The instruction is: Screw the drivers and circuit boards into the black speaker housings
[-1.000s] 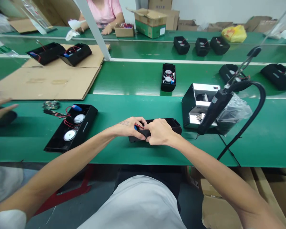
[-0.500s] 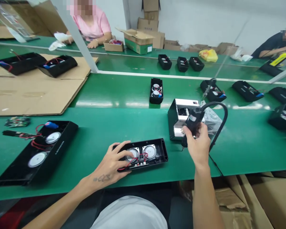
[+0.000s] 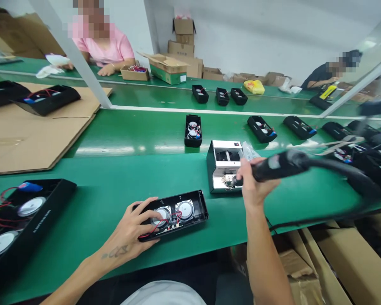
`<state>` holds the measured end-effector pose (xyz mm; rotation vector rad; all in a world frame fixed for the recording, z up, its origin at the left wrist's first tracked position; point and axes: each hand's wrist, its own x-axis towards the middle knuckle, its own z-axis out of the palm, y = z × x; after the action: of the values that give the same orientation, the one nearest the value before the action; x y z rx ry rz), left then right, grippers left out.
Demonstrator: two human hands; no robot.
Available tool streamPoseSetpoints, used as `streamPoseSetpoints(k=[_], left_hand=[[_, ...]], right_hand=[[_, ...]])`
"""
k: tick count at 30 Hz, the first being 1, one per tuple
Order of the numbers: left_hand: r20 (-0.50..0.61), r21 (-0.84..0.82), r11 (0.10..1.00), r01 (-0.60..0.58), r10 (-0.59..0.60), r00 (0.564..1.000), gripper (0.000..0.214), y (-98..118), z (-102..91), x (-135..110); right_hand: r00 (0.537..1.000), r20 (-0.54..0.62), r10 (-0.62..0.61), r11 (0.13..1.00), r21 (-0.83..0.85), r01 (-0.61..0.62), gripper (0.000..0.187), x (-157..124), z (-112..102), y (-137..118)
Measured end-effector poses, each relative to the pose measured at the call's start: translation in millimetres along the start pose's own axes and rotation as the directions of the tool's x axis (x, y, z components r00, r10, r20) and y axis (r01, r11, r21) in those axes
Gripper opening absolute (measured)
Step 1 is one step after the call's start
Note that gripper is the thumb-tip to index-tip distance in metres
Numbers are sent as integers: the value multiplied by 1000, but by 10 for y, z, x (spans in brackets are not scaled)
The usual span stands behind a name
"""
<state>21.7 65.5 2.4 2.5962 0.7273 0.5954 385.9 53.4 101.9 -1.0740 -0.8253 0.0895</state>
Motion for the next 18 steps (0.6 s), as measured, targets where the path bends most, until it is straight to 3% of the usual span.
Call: streamPoseSetpoints(k=[5,10,14,18], left_hand=[[34,0,1000,11,-11,999,13,6,-22,39],[28,13,1000,16,-16,999,14,38,4,7],[25,6,1000,22,-22,999,19,39,33,-5],[25,14,1000,19,-19,1000,17,29,51,-10]], right_hand=[[974,200,104,989,-125,-80,28,-14,-20,61],[831,465,304,934,27,-357,22,-381,-140,-272],[816,531,227,869,267,-416,19,-797,-27,-532],[802,569,181,863,300,-407,23,-1075,162,-549]])
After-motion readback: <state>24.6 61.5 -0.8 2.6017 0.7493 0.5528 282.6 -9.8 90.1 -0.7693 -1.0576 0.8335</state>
